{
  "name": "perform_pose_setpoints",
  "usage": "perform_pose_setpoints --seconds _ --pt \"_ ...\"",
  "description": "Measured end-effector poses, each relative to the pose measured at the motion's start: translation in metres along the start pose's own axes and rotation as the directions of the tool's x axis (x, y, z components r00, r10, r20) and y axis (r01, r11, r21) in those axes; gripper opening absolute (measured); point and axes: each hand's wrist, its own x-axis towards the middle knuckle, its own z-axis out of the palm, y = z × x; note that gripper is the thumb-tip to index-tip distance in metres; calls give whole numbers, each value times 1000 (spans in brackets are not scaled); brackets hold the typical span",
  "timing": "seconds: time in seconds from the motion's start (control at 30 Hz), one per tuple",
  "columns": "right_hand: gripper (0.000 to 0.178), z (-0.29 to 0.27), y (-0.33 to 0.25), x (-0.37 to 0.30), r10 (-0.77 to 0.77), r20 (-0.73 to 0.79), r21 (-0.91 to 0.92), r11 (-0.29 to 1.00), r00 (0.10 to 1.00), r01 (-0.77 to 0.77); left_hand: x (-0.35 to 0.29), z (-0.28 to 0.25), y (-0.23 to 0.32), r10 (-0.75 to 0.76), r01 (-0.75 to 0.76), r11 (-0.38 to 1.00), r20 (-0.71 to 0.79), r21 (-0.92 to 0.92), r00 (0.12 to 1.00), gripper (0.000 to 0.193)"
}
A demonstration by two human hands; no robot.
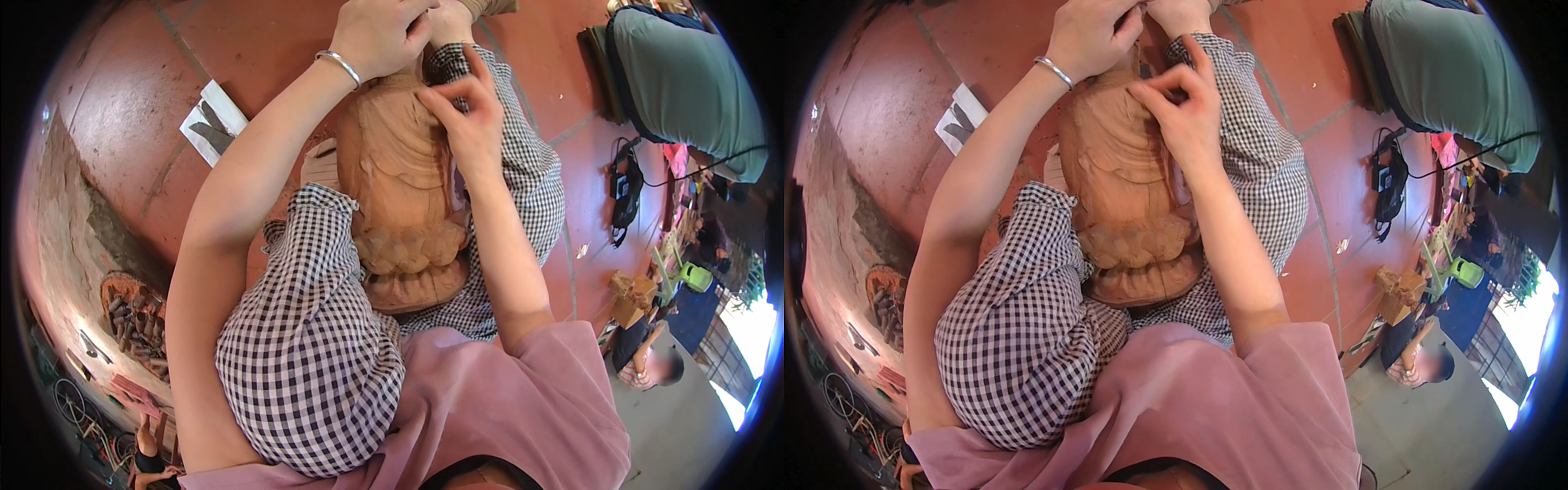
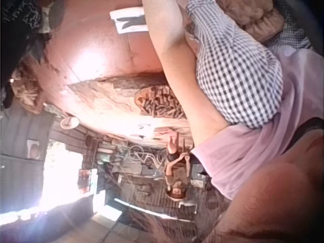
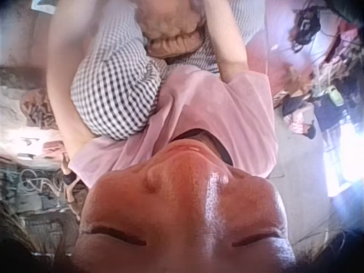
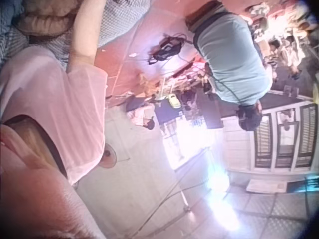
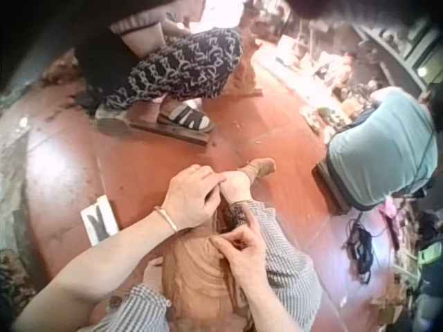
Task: The person sits on the floor and carves a wooden object using a small knife, shaping its surface and removing small pieces of wood. The person rotates the object to access different areas and continues refining the details.
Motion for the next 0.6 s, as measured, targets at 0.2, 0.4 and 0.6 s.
perform_pose_setpoints --seconds 0.2,0.4,0.6 --pt "23 -6 9 -36 120 -19 149 982 993 -116 0 -5 -1 -2 2 1000 -4 -3 1000 21" --pt "24 8 26 9 76 -105 175 983 992 -57 1 -2 1 -5 5 1000 8 -1 1000 22" --pt "25 -5 12 -43 85 -72 96 992 994 -77 0 -7 1 -10 10 1000 11 6 1000 22"
